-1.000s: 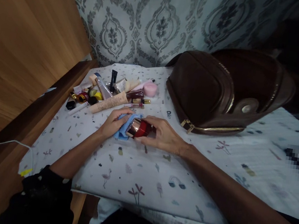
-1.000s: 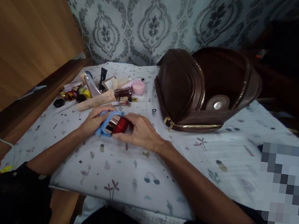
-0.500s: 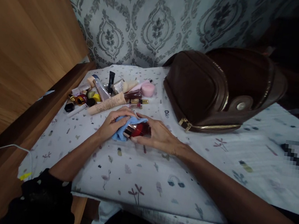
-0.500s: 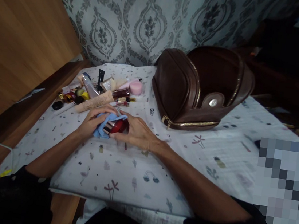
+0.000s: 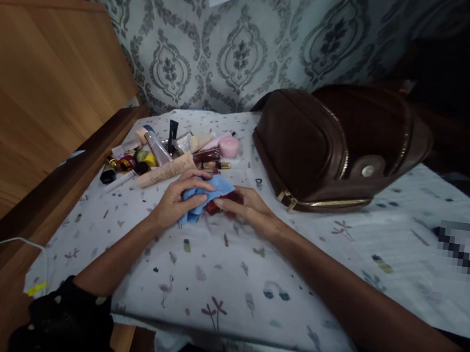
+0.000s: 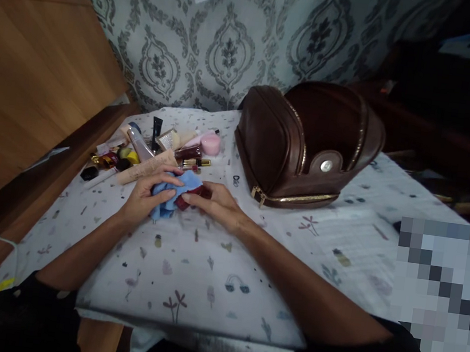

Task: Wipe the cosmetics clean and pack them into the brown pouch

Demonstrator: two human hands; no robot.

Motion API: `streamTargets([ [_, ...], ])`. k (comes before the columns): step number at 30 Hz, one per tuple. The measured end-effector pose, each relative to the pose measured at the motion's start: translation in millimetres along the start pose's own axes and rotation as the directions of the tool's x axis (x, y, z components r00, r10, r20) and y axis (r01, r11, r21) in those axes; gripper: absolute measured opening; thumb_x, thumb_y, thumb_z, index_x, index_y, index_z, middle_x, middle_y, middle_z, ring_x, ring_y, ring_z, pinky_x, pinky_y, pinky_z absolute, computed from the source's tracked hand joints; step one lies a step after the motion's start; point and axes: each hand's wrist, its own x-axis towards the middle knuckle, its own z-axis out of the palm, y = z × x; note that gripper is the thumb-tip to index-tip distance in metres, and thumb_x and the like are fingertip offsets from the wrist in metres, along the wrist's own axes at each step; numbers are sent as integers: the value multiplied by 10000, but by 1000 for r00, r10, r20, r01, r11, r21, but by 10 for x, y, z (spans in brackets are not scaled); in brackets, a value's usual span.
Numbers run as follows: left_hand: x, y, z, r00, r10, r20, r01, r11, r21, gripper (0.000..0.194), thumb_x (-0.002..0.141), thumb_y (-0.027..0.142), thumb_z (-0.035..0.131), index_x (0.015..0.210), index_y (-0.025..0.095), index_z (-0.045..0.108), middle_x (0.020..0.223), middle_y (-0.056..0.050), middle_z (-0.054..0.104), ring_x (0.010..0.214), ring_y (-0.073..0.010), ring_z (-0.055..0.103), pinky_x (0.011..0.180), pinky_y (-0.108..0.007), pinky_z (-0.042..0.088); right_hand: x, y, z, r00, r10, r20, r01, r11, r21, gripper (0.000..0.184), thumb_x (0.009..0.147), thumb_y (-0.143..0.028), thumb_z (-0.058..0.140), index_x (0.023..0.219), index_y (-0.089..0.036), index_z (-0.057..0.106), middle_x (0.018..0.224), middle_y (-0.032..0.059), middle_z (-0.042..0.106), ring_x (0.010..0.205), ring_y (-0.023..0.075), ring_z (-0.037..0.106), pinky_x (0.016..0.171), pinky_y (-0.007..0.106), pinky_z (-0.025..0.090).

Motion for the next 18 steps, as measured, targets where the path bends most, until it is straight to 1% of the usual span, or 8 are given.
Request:
streamTargets([
  [4, 11, -14, 2, 998, 10, -68, -10, 1000, 2, 242, 848, 412, 679, 999, 232, 740, 1172, -84, 650, 1167, -258, 572, 1059, -423, 399, 22, 13, -10, 999, 26, -30, -17, 965, 262, 479, 693, -516, 764, 961, -126, 692, 889, 85, 722, 721, 154, 625, 626, 270, 495],
  [7, 17, -6, 10, 995, 12, -102, -12, 1000, 3, 235, 858, 392, 671, 1014, 227, 729, 1157, -76, 662, 1152, -244, 577, 1050, -394, 404, 17, 15, -13, 1000, 26, -12, -20, 928, 371, 485, 694, -493, 781, 1006, -138, 677, 984, 104, 713, 798, 169, 651, 683, 287, 525],
  [9, 18, 6, 21, 992, 20, -121, -19, 1000, 7, 228, 870, 389, 655, 1012, 224, 723, 1164, -72, 664, 1155, -236, 575, 1053, -378, 401, 10, 14, -10, 1000, 4, 5, -6, 915, 404, 491, 692, -467, 797, 1040, -147, 664, 1049, 109, 704, 873, 182, 665, 737, 295, 537],
  [11, 15, 12, 34, 990, 0, -139, 0, 1000, 2, 235, 890, 394, 626, 1033, 228, 712, 1170, -66, 666, 1158, -227, 574, 1057, -364, 396, 4, 12, -2, 1000, -22, 13, 15, 906, 423, 526, 671, -435, 823, 1079, -154, 647, 1072, 105, 699, 922, 195, 673, 791, 313, 543],
  [15, 8, -13, 54, 986, -93, -139, 86, 994, -61, 277, 913, 429, 578, 1068, 226, 684, 1169, -57, 673, 1141, -218, 586, 1046, -341, 401, 4, 11, 19, 999, -51, 10, 42, 901, 431, 613, 601, -351, 872, 1130, -179, 616, 1075, 72, 698, 967, 193, 674, 907, 348, 526],
  [18, 4, -33, 61, 979, -163, -119, 152, 984, -94, 298, 899, 459, 582, 1041, 212, 669, 1149, -55, 674, 1105, -220, 593, 985, -319, 432, 20, 26, 23, 998, -70, -3, 66, 921, 385, 598, 577, -299, 881, 1095, -188, 603, 1006, 34, 691, 936, 165, 665, 906, 323, 516],
])
